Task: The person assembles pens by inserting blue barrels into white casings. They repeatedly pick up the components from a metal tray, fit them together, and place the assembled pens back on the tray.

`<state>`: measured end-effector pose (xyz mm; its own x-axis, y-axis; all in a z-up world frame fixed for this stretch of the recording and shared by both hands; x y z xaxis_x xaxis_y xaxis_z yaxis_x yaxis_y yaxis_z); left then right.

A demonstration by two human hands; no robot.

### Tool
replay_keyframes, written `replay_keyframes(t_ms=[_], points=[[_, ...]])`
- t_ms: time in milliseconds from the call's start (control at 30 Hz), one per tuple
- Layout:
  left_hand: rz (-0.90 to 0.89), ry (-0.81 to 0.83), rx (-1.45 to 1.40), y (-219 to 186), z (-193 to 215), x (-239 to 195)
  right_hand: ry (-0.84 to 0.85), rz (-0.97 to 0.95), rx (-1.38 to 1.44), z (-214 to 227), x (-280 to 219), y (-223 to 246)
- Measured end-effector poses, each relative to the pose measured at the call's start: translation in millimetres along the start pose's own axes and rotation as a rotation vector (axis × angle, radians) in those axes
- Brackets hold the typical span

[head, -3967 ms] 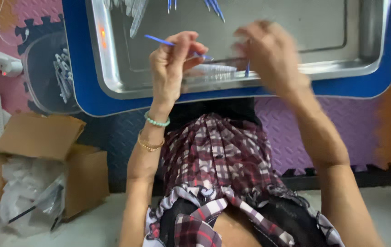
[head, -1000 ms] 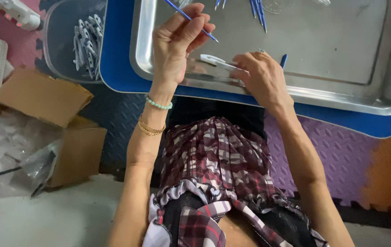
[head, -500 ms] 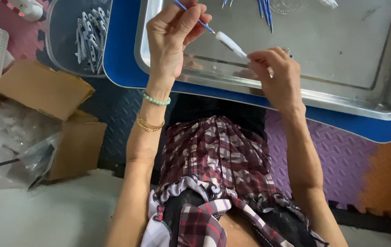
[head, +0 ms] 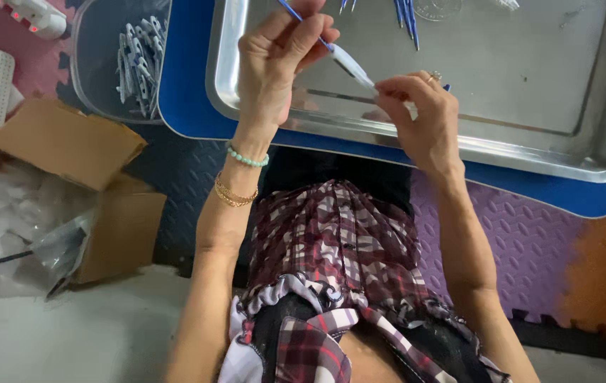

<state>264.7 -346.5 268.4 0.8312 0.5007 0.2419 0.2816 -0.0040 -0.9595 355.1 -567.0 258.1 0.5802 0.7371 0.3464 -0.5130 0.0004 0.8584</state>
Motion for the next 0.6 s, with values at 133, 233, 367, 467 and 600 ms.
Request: replay_keyframes(t_ms=[133, 233, 367, 467, 600], points=[[-0.05, -0.016, 0.157, -8.6, -2.1, 0.3, -0.037, -0.021, 0.127, -9.4, -0.7, -3.2], [-0.036, 0.003, 0.188, -10.7, -4.4, -2.0, -0.104, -0.045, 0.205, -17.1, -1.4, -8.9], [-0.148, 0.098, 0.126, -0.1, -17.5, -10.4, -0.183, -0.042, 0.352, -25.6, 0.3, -1.7], [-0.121, 0.064, 0.168, 16.1, -30.5, -20.4, -0.208, 0.007, 0.408, -33.9, 4.6, 3.6], [-0.168, 0.01, 0.117, 13.1, -23.8, -20.1, -0.072, 0.049, 0.179, -27.3, 25.9, -12.1]])
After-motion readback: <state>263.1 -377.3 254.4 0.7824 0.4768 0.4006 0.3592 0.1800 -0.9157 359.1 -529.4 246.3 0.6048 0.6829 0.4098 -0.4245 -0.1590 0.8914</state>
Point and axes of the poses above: each hand's wrist, its own x-axis towards the middle knuckle, its own z-axis out of the back of the hand, y = z × x, the point moved 6 cm from there along x, towards the middle knuckle, and after that the axes turned 15 degrees about x, right-handed, at the moved point
